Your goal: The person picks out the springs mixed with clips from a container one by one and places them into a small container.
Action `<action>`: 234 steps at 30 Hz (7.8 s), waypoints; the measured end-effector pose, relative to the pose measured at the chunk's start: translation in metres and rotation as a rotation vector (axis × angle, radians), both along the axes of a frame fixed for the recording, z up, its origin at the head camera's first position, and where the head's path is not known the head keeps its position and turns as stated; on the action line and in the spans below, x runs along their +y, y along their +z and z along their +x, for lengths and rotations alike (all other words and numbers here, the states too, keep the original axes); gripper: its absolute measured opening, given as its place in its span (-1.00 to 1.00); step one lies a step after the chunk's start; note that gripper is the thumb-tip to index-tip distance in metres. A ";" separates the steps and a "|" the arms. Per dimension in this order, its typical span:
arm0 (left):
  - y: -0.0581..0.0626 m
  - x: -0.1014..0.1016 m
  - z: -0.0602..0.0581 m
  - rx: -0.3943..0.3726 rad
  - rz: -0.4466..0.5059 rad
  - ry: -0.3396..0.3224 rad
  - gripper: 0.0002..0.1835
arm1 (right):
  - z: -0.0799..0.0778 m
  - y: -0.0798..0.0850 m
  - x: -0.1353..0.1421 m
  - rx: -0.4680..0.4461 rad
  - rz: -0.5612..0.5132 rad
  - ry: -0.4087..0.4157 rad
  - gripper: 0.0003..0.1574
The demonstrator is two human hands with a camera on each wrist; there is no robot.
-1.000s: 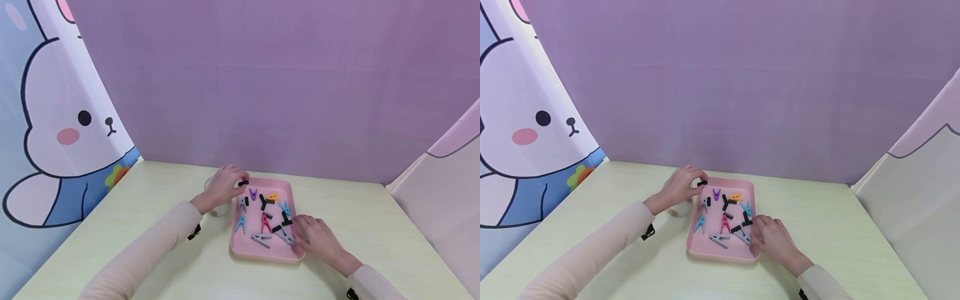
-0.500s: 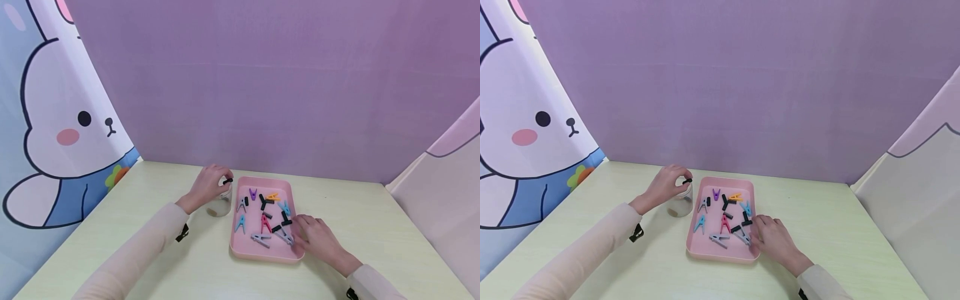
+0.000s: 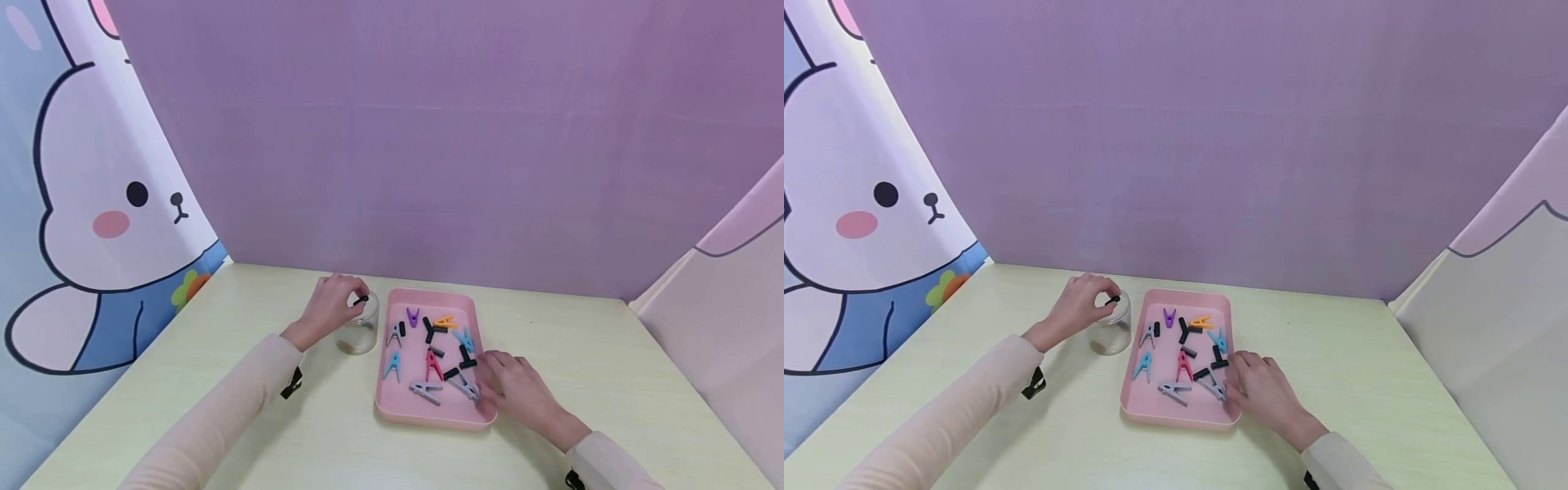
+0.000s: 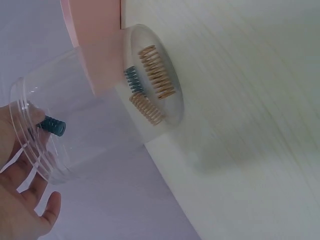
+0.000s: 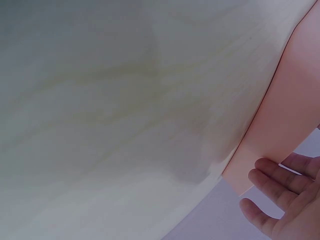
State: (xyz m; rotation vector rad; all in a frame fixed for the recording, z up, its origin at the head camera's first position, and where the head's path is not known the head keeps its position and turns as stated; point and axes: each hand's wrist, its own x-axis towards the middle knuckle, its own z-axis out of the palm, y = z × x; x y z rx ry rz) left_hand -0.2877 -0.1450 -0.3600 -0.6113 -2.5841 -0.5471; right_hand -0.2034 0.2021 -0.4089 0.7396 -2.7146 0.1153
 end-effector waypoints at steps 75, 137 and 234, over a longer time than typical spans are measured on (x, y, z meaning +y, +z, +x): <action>-0.005 0.089 0.003 -0.231 -0.487 -0.069 -0.73 | 0.001 0.002 -0.003 -0.019 -0.019 -0.004 -0.43; -0.042 0.106 -0.018 -0.236 -0.359 -0.066 -0.78 | 0.000 0.001 -0.004 -0.036 -0.007 -0.030 -0.43; -0.029 0.109 -0.023 -0.243 -0.236 -0.204 -0.82 | -0.011 0.005 0.005 -0.029 0.001 -0.008 -0.45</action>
